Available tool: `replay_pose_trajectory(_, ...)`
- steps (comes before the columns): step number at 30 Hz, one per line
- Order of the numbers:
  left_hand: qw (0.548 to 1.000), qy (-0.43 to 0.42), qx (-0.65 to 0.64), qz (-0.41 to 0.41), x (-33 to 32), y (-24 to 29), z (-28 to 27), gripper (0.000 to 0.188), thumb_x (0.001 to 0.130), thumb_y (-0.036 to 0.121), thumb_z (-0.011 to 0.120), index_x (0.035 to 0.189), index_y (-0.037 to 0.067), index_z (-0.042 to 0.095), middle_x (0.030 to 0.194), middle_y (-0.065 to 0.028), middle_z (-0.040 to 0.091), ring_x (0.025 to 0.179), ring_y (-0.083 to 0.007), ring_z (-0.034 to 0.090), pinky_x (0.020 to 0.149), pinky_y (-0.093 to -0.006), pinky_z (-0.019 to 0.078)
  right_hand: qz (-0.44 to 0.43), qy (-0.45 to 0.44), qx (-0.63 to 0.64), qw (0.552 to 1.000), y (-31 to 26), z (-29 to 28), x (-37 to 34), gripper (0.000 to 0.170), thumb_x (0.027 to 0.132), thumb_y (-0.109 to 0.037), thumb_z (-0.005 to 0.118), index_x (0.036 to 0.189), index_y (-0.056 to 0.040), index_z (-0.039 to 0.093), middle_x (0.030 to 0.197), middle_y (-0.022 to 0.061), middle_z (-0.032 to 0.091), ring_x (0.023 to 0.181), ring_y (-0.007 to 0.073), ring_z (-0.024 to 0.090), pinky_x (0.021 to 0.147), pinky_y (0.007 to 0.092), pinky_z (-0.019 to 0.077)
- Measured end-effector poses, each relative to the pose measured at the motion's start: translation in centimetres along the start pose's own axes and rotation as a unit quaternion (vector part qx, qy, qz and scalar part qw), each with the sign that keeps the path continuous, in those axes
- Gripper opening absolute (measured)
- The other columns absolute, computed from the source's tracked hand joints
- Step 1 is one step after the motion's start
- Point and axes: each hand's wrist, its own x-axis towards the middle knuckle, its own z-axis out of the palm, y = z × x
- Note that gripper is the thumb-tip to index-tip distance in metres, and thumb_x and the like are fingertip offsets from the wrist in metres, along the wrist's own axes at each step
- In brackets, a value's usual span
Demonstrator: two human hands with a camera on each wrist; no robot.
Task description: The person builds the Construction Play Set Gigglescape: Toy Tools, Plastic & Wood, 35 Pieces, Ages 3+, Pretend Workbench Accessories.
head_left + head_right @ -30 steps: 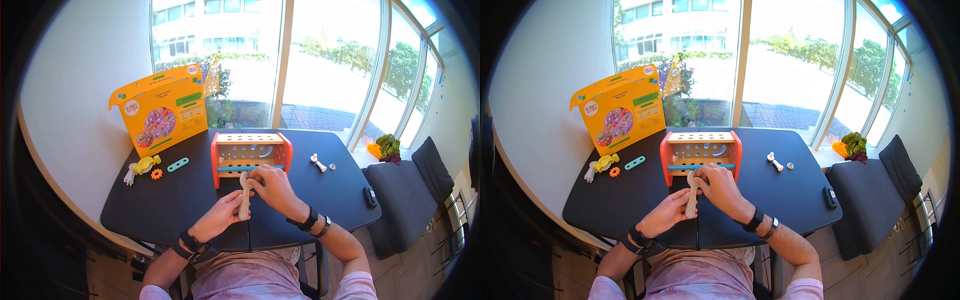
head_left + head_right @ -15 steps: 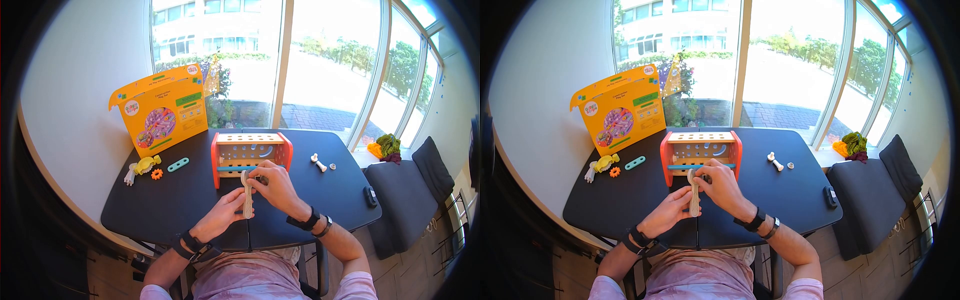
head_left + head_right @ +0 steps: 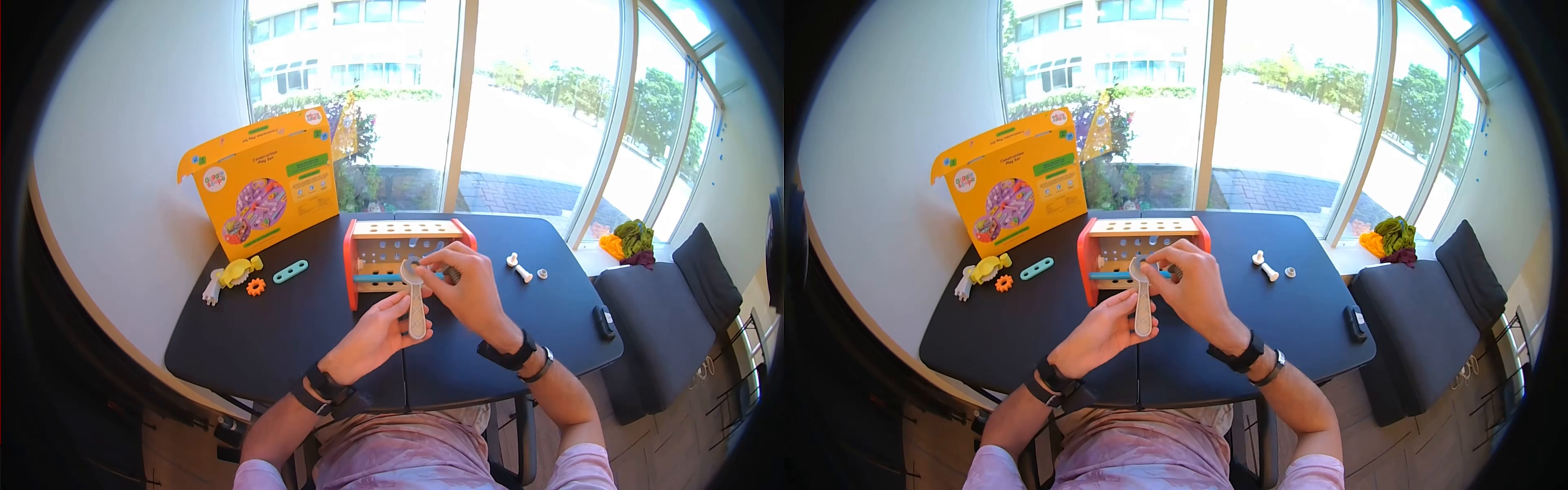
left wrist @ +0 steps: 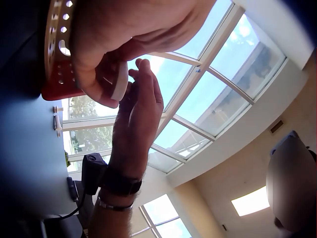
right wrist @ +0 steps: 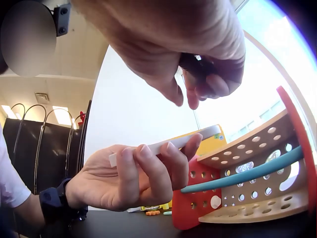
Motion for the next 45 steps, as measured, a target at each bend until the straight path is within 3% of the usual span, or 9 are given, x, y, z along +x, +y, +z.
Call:
replay_pose_trajectory(5, 0.998, -0.040, -0.035, 0.014, 1.7, 0.2, -0.4, 0.038, 0.122, 0.026, 0.049, 0.150, 0.002, 0.060, 0.123, -0.0077, 0.069, 0.113, -0.0213, 0.072, 0.108, -0.0412, 0.0616, 0.015, 0.028, -0.046, 0.998, 0.1, -2.3, 1.6, 0.024, 0.104, -0.019, 0.069, 0.092, 0.0021, 0.070, 0.090, 0.0165, 0.065, 0.071, 0.0323, 0.065, 0.096, 0.0478, 0.0551)
replay_pose_trajectory(7, 0.998, -0.038, -0.041, 0.018, 2.7, 0.5, -0.4, 0.039, 0.122, 0.025, 0.048, 0.149, 0.001, 0.060, 0.123, -0.0091, 0.069, 0.112, -0.0221, 0.072, 0.108, -0.0407, 0.0616, 0.053, 0.055, 0.008, 0.997, 1.6, -2.5, 2.2, 0.024, 0.107, -0.017, 0.060, 0.098, 0.0024, 0.070, 0.095, 0.0185, 0.064, 0.076, 0.0325, 0.065, 0.090, 0.0476, 0.0546)
replay_pose_trajectory(10, 0.999, -0.016, -0.049, 0.009, 4.5, 0.8, -0.4, 0.038, 0.122, 0.023, 0.047, 0.148, -0.002, 0.060, 0.123, -0.0115, 0.069, 0.111, -0.0233, 0.072, 0.107, -0.0407, 0.0616, 0.006, 0.023, 0.012, 1.000, 3.2, -4.4, 3.6, 0.026, 0.108, -0.014, 0.049, 0.111, 0.0031, 0.068, 0.106, 0.0218, 0.064, 0.084, 0.0326, 0.066, 0.085, 0.0463, 0.0528)
replay_pose_trajectory(13, 0.997, -0.003, -0.076, -0.015, 6.5, 1.2, -0.6, 0.038, 0.121, 0.020, 0.048, 0.149, -0.004, 0.059, 0.131, -0.0124, 0.069, 0.111, -0.0237, 0.071, 0.105, -0.0399, 0.0628, 0.046, -0.009, 0.023, 0.999, 5.1, -5.6, 5.3, 0.028, 0.108, -0.012, 0.048, 0.116, 0.0041, 0.069, 0.108, 0.0200, 0.066, 0.086, 0.0272, 0.068, 0.083, 0.0421, 0.0544)
replay_pose_trajectory(16, 0.995, 0.013, -0.098, -0.028, 7.8, 1.5, -0.5, 0.038, 0.121, 0.018, 0.048, 0.149, -0.006, 0.058, 0.134, -0.0136, 0.068, 0.112, -0.0247, 0.071, 0.105, -0.0401, 0.0631, 0.110, -0.056, 0.088, 0.988, 6.0, -6.3, 7.0, 0.027, 0.109, -0.013, 0.053, 0.119, 0.0040, 0.072, 0.107, 0.0149, 0.073, 0.090, 0.0216, 0.072, 0.084, 0.0364, 0.0565)
replay_pose_trajectory(19, 0.992, 0.021, -0.122, -0.039, 8.8, 1.4, -0.9, 0.038, 0.121, 0.017, 0.049, 0.148, -0.008, 0.058, 0.132, -0.0148, 0.068, 0.112, -0.0252, 0.070, 0.106, -0.0408, 0.0630, 0.128, -0.030, 0.132, 0.982, 5.4, -6.3, 7.8, 0.026, 0.110, -0.015, 0.062, 0.122, 0.0033, 0.075, 0.102, 0.0105, 0.079, 0.095, 0.0176, 0.075, 0.087, 0.0335, 0.0585)
replay_pose_trajectory(25, 0.988, 0.001, -0.150, -0.038, 10.3, 1.1, -1.6, 0.037, 0.120, 0.016, 0.050, 0.146, -0.010, 0.058, 0.123, -0.0157, 0.066, 0.111, -0.0252, 0.070, 0.104, -0.0392, 0.0641, 0.078, -0.036, 0.066, 0.994, 7.6, -5.9, 11.2, 0.032, 0.105, -0.018, 0.074, 0.128, 0.0046, 0.077, 0.104, 0.0152, 0.083, 0.094, 0.0191, 0.079, 0.086, 0.0337, 0.0609)
replay_pose_trajectory(31, 0.987, 0.042, -0.154, -0.027, 10.8, 1.5, -1.2, 0.038, 0.121, 0.018, 0.049, 0.145, -0.011, 0.056, 0.123, -0.0169, 0.064, 0.111, -0.0268, 0.070, 0.103, -0.0383, 0.0646, 0.048, -0.043, 0.001, 0.998, 8.1, -4.5, 14.2, 0.032, 0.097, -0.025, 0.080, 0.116, 0.0011, 0.083, 0.099, 0.0146, 0.085, 0.090, 0.0212, 0.080, 0.086, 0.0377, 0.0616)
replay_pose_trajectory(45, 0.984, 0.071, -0.161, -0.028, 13.1, 2.1, -2.8, 0.031, 0.122, 0.016, 0.045, 0.139, -0.009, 0.053, 0.121, -0.0203, 0.065, 0.109, -0.0299, 0.071, 0.101, -0.0410, 0.0659, 0.035, -0.080, -0.066, 0.994, 10.4, -2.0, 17.9, 0.031, 0.092, -0.021, 0.084, 0.112, 0.0034, 0.085, 0.102, 0.0178, 0.085, 0.094, 0.0259, 0.081, 0.087, 0.0391, 0.0624)
